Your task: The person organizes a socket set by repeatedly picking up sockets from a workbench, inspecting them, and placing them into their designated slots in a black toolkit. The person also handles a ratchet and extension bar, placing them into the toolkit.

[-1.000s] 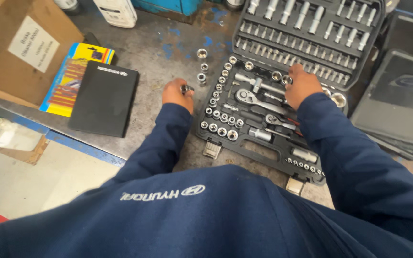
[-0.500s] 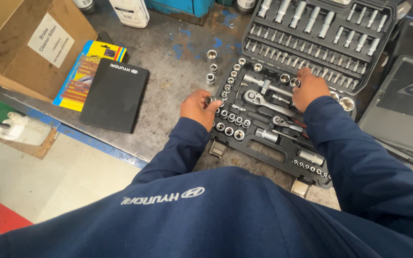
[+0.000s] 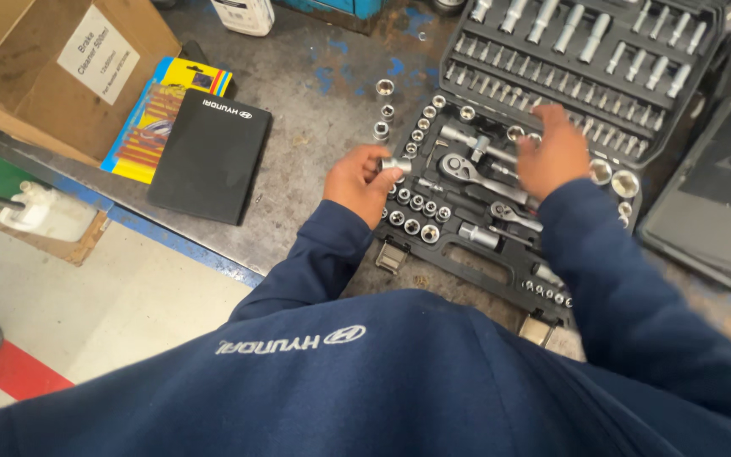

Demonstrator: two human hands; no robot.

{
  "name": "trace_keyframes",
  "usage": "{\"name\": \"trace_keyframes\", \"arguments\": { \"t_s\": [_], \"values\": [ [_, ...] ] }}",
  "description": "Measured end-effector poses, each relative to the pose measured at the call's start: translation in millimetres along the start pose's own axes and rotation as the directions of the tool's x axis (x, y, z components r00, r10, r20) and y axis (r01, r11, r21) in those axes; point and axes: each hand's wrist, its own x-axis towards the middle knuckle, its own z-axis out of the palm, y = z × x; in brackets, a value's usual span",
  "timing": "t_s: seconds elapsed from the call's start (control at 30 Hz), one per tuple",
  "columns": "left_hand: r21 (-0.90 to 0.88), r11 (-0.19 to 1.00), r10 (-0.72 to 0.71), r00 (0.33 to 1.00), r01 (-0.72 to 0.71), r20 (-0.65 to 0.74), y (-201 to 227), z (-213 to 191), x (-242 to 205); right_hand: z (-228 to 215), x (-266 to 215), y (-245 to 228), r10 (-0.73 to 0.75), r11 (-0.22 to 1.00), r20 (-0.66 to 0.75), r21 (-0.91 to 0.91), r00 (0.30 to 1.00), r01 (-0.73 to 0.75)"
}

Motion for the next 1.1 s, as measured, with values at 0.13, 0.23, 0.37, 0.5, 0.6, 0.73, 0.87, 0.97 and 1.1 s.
{"name": "trace_keyframes", "arguments": {
  "t_s": [0.13,0.23,0.37,0.5,0.6,0.73,0.87,0.97,1.1],
  "values": [
    [-0.295,0.955,0.033,0.996,-0.009,0.078,1.5,5.8,9.8,19.4,-19.4,-60.0,0.004,0.720,0.265,0.669,0.964,-0.186],
    [-0.313,0.950,0.044,0.993,-0.008,0.110,10.0,17.8,-4.5,20.1,-47.7,-86.0,-0.102,0.489,0.297,0.846,0.949,-0.212],
    [-0.292,0.950,-0.062,0.982,0.113,0.180,32.0,9.3,8.1,15.5,-43.2,-106.7,-0.135,0.423,0.211,0.896,0.968,-0.136],
    [-0.385,0.920,0.026,0.971,0.070,0.239,37.5,17.1,-5.9,6.7,-53.4,-97.7,-0.133,0.459,0.228,0.877,0.965,-0.144],
    [-0.411,0.909,0.170,0.962,-0.068,0.216,44.3,13.6,-6.3,6.1,-45.4,-102.6,-0.084,0.460,0.245,0.869,0.966,-0.181],
    [-0.388,0.918,0.171,0.963,-0.079,0.208,56.1,9.7,-3.9,-5.0,-44.7,-112.8,-0.069,0.551,0.228,0.820,0.971,-0.153],
    [-0.398,0.916,0.136,0.970,-0.046,0.202,64.8,2.3,-10.2,-13.1,-54.5,-122.4,-0.193,0.365,0.189,0.925,0.963,-0.109],
    [-0.415,0.909,0.128,0.970,-0.032,0.206,73.7,0.8,-2.6,-17.0,-46.3,-126.9,-0.240,0.369,0.101,0.929,0.965,-0.005],
    [-0.483,0.870,0.227,0.948,-0.095,0.223,78.4,2.0,-11.0,-21.2,-51.6,-125.5,-0.186,0.473,0.140,0.880,0.972,-0.036]
  ]
}}
